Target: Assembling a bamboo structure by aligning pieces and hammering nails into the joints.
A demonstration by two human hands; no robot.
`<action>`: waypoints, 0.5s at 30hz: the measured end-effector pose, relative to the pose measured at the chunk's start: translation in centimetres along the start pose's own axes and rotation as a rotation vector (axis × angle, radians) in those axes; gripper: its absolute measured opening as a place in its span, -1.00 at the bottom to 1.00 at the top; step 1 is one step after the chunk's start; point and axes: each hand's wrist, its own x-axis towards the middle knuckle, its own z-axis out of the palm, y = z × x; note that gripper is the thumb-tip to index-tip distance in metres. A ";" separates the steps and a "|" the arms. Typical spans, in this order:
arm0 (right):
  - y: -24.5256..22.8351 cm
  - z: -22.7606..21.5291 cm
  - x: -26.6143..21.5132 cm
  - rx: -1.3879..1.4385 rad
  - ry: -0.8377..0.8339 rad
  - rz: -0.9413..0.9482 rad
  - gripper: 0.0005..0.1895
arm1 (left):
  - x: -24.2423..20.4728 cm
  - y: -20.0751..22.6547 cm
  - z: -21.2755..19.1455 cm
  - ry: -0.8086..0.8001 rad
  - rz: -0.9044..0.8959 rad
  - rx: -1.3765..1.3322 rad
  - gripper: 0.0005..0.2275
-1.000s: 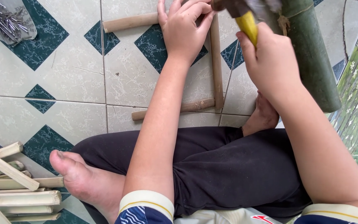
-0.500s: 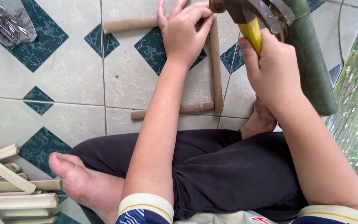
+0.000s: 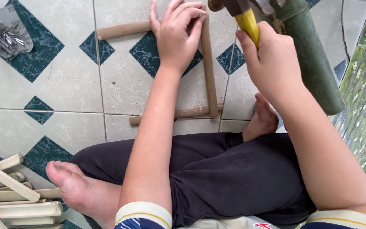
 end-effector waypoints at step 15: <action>0.0 -0.6 0.0 0.011 -0.028 -0.045 -0.61 | 0.5 1.6 -0.9 -0.074 -0.007 0.036 -0.91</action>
